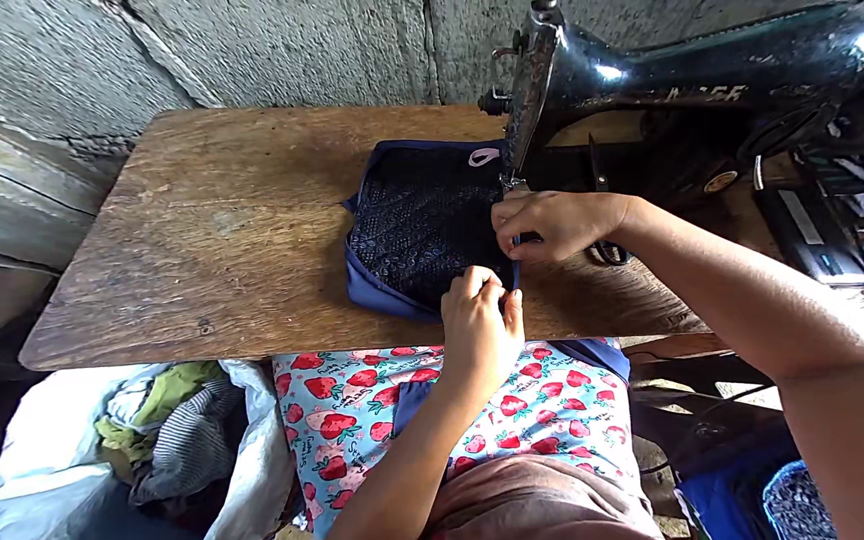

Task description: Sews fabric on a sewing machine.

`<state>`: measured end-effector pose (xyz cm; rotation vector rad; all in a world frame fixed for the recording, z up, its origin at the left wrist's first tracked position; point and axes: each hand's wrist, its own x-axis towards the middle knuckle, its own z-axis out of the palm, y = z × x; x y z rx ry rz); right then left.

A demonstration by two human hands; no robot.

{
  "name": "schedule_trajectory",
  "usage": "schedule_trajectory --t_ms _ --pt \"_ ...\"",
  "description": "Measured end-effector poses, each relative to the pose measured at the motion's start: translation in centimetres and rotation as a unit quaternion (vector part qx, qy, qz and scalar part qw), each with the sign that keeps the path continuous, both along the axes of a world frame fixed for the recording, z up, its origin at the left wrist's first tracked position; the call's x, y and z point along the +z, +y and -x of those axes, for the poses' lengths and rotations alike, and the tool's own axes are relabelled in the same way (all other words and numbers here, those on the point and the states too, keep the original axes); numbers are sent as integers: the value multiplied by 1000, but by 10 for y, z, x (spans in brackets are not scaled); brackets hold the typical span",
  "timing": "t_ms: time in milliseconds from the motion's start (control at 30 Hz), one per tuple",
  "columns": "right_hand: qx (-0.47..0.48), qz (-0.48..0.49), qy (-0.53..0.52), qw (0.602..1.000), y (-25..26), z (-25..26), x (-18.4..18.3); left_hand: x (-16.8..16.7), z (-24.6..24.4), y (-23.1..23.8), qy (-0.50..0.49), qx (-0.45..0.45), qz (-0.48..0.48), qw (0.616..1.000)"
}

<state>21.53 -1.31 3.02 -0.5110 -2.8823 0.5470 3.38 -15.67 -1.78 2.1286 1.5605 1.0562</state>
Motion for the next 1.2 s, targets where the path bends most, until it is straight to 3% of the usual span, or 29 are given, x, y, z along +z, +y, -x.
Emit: schedule_trajectory --t_ms 167,300,400,600,733,800,900,1200 --pt "-50 -73 90 992 -23 3 -14 9 -1 1 23 17 -2 1000" --pt "-163 -156 187 956 -41 -3 -26 13 0 3 28 23 -1 999" --pt "-216 -165 217 937 -40 -14 -29 14 1 6 47 24 8 999" --pt "-152 -217 182 947 -58 -13 -47 37 14 23 165 -17 103 981" --pt "-146 -247 163 944 -65 -14 -51 36 43 74 243 -223 24 944" --pt "-143 -252 161 943 -66 -15 -52 22 51 94 236 -291 -16 927" --pt "-138 -257 165 942 -66 -16 -53 7 57 100 200 -304 -40 931" --pt "-156 -269 170 935 -66 -17 -54 6 51 92 198 -287 -27 937"
